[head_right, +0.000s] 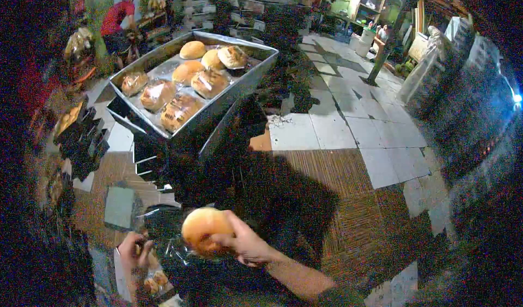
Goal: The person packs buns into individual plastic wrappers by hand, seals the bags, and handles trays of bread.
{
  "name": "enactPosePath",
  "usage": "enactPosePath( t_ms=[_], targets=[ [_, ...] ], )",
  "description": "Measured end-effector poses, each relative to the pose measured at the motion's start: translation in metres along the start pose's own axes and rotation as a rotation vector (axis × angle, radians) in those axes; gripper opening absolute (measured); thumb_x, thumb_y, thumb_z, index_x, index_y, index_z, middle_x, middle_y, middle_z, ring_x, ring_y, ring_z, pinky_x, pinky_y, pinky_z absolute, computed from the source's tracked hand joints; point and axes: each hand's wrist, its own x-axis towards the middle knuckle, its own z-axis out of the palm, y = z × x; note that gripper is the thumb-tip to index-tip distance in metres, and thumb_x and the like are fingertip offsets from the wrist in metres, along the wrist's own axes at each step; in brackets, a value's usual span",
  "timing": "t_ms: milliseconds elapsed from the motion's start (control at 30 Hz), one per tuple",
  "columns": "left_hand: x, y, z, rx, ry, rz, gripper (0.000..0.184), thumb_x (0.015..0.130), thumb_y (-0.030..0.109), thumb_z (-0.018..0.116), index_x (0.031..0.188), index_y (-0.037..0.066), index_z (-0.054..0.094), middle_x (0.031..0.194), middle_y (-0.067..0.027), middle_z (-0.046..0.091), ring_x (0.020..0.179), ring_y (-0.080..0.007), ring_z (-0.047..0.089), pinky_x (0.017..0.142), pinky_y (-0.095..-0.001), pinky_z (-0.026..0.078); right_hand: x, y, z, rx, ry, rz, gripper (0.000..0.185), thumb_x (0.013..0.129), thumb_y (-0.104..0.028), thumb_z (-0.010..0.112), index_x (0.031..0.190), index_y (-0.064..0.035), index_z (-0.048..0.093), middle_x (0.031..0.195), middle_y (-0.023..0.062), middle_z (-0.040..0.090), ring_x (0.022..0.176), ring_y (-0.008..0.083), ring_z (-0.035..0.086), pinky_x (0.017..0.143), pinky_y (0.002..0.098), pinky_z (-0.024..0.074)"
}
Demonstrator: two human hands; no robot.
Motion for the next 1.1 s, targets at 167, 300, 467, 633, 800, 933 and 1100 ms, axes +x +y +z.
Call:
enactPosePath(
  t_ms=[167, 300, 467, 633, 800, 933, 1100],
  targets=[
    [0.0, -0.006, -0.008, -0.155, 0.05, -0.129, 0.017, 0.067, -0.004, 0.063, 0.08, 0.0, 0.052, 0.075, -0.0084, 0.056, 0.064, -0.0169, 0.052, 0.06, -0.0252, 0.042, -0.003, -0.023, 0.004, -0.226, -0.077, 0.044, 0.061, 0.07, -0.017, 0.072, 0.115, -0.003, 0.034, 0.099, 0.005, 0.052, 0.092, 0.0118, 0.052, 0.082, 0.0271, 0.043],
    [0.006, 0.026, 0.002, -0.63, -0.193, -0.419, 0.024, 0.074, -0.002, 0.06, 0.095, 0.001, 0.048, 0.083, -0.0082, 0.057, 0.074, -0.0112, 0.053, 0.063, -0.0222, 0.044, -0.001, -0.01, -0.005, -0.211, -0.169, -0.079, 0.061, 0.07, -0.017, 0.073, 0.115, -0.0044, 0.033, 0.106, 0.0067, 0.049, 0.1, 0.0144, 0.049, 0.088, 0.0292, 0.0397],
    [0.019, -0.005, -0.006, -0.655, -0.297, -0.499, 0.029, 0.071, -0.001, 0.063, 0.099, -0.001, 0.052, 0.081, -0.0086, 0.059, 0.072, -0.0111, 0.055, 0.062, -0.0219, 0.045, -0.004, -0.015, -0.008, -0.083, -0.113, -0.034, 0.062, 0.07, -0.018, 0.073, 0.115, -0.0044, 0.033, 0.106, 0.0063, 0.05, 0.1, 0.0133, 0.049, 0.088, 0.0293, 0.0398],
    [0.01, -0.017, -0.028, -0.464, -0.19, -0.356, 0.011, 0.073, 0.004, 0.056, 0.073, -0.004, 0.063, 0.067, -0.0096, 0.063, 0.062, -0.0133, 0.06, 0.057, -0.024, 0.047, 0.018, -0.024, 0.008, -0.013, -0.056, 0.13, 0.06, 0.068, -0.021, 0.071, 0.118, -0.0026, 0.042, 0.11, 0.0081, 0.054, 0.101, 0.0194, 0.052, 0.091, 0.0356, 0.0402],
    [-0.027, -0.073, -0.013, -0.439, -0.223, -0.31, 0.015, 0.079, 0.005, 0.049, 0.074, -0.003, 0.061, 0.055, -0.0052, 0.056, 0.048, -0.0092, 0.051, 0.046, -0.0226, 0.041, 0.047, 0.0, -0.03, 0.13, 0.113, -0.002, 0.041, 0.086, -0.025, 0.05, 0.119, -0.0033, 0.043, 0.117, 0.0112, 0.05, 0.108, 0.0217, 0.049, 0.094, 0.0388, 0.0382],
    [-0.012, -0.044, 0.02, -0.526, -0.324, -0.25, 0.017, 0.082, 0.006, 0.049, 0.077, -0.003, 0.062, 0.054, -0.0035, 0.052, 0.046, -0.0072, 0.043, 0.044, -0.024, 0.037, 0.044, 0.011, -0.034, 0.326, 0.079, 0.086, 0.042, 0.088, -0.029, 0.044, 0.121, -0.0035, 0.041, 0.123, 0.011, 0.046, 0.113, 0.0241, 0.045, 0.098, 0.0411, 0.033],
    [0.003, -0.035, 0.036, -0.443, -0.391, -0.185, 0.017, 0.083, 0.012, 0.055, 0.083, -0.004, 0.062, 0.068, -0.0081, 0.063, 0.057, -0.0084, 0.055, 0.054, -0.0216, 0.044, 0.02, -0.016, -0.022, 0.389, 0.042, -0.013, 0.047, 0.088, -0.034, 0.041, 0.123, -0.0033, 0.04, 0.123, 0.0137, 0.046, 0.113, 0.0269, 0.045, 0.096, 0.0449, 0.0347]
  ],
)
